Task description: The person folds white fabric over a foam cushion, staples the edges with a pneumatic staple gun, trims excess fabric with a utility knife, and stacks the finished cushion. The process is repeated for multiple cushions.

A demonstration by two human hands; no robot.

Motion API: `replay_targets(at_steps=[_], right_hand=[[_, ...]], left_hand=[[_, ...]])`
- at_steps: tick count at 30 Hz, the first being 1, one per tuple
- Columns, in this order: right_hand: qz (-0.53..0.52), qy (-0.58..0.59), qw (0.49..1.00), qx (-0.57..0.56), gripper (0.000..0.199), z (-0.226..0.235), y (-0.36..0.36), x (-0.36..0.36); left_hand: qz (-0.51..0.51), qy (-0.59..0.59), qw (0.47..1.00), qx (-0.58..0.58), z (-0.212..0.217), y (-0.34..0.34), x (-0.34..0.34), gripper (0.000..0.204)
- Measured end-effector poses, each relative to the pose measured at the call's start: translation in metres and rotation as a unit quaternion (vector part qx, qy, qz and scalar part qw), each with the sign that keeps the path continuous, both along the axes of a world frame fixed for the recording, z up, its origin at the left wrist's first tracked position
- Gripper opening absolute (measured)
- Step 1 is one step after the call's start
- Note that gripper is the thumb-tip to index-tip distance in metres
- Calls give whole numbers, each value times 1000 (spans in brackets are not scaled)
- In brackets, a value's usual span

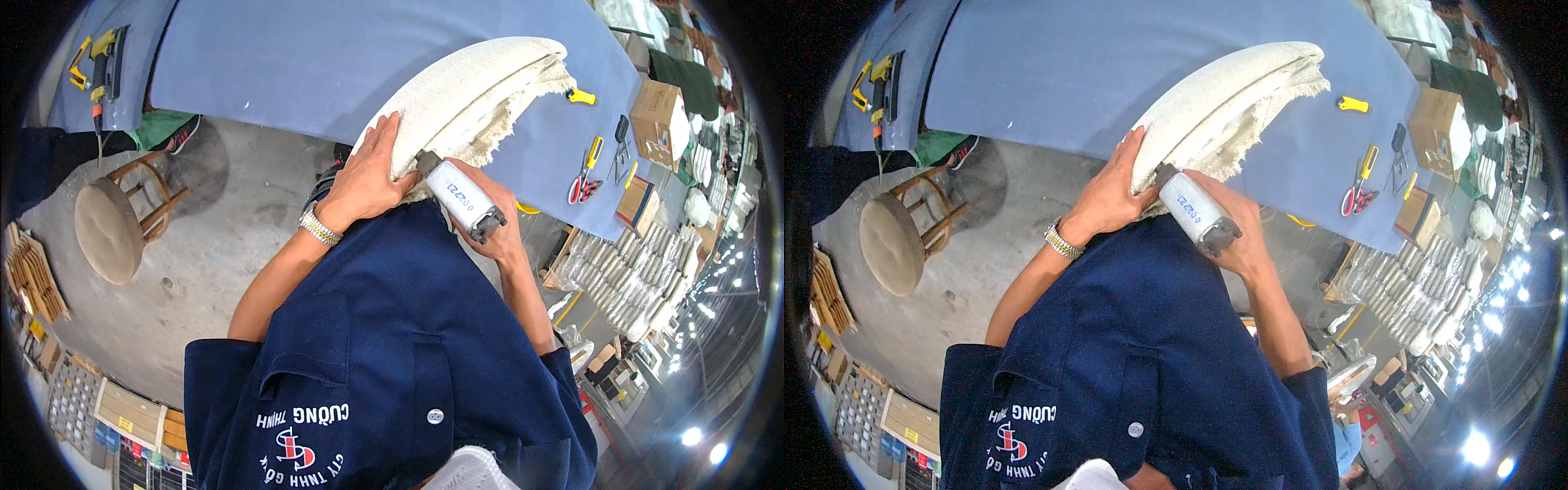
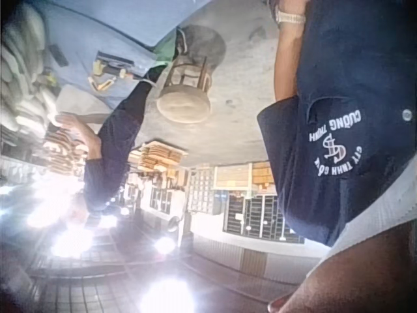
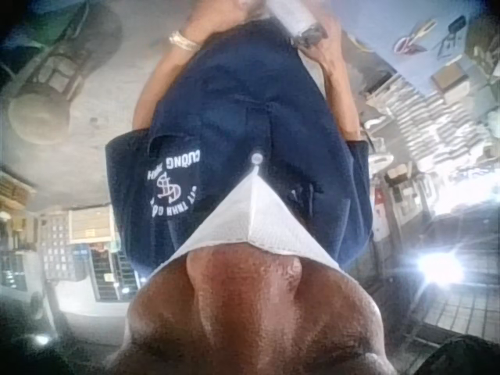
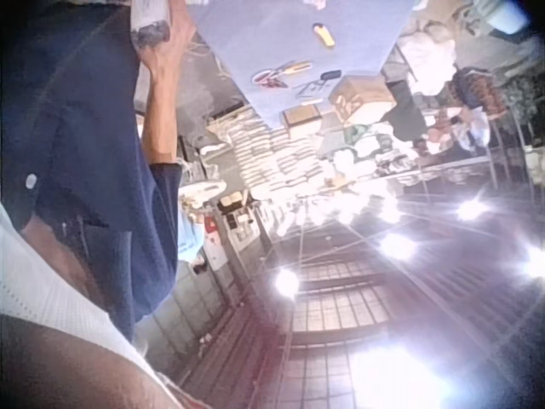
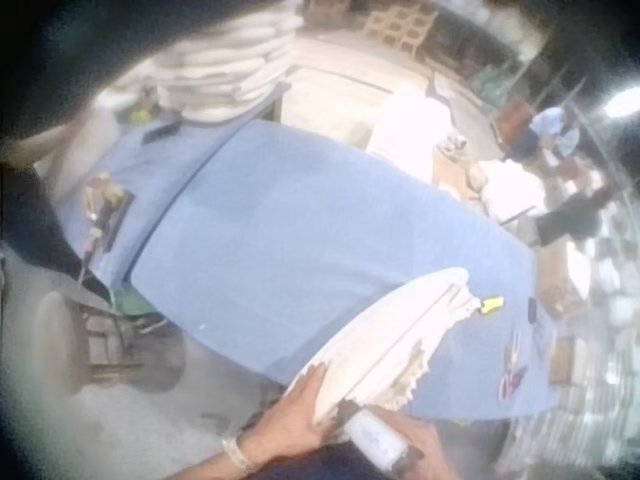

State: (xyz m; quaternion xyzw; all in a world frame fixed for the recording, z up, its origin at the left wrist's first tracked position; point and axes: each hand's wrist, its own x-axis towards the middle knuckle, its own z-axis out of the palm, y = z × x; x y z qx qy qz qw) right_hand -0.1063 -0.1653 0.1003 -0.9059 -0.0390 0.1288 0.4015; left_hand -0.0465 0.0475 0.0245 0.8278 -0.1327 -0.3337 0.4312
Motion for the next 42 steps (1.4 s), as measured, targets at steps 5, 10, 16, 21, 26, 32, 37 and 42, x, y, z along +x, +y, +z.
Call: replay_targets(at_steps=[5, 10, 16, 21, 26, 32, 37, 42], right_hand=[[13, 15, 999, 25, 62, -3, -1, -2], [-26, 85, 995, 33, 62, 6, 7, 5], [-31, 32, 999, 25, 59, 3, 5, -11], [-21, 29, 999, 17, 56, 2, 8, -21], [-45, 84, 995, 22, 58, 6, 14, -18], [-35, 57, 997, 46, 60, -1, 13, -13], [-33, -9, 999, 35, 59, -9, 20, -18], [-56, 7, 998, 21, 60, -9, 22, -29]], left_hand=[[-5, -5, 999, 36, 10, -1, -3, 98], [20, -23, 999, 27, 6, -7, -9, 96], [14, -56, 998, 23, 3, -9, -9, 96], [11, -66, 998, 17, -2, -8, -12, 97], [16, -57, 998, 19, -3, -10, -20, 100], [-1, -37, 997, -61, -15, -4, -10, 111], [34, 2, 990, -137, -22, 21, -23, 120], [30, -7, 999, -43, -9, 12, -28, 104]])
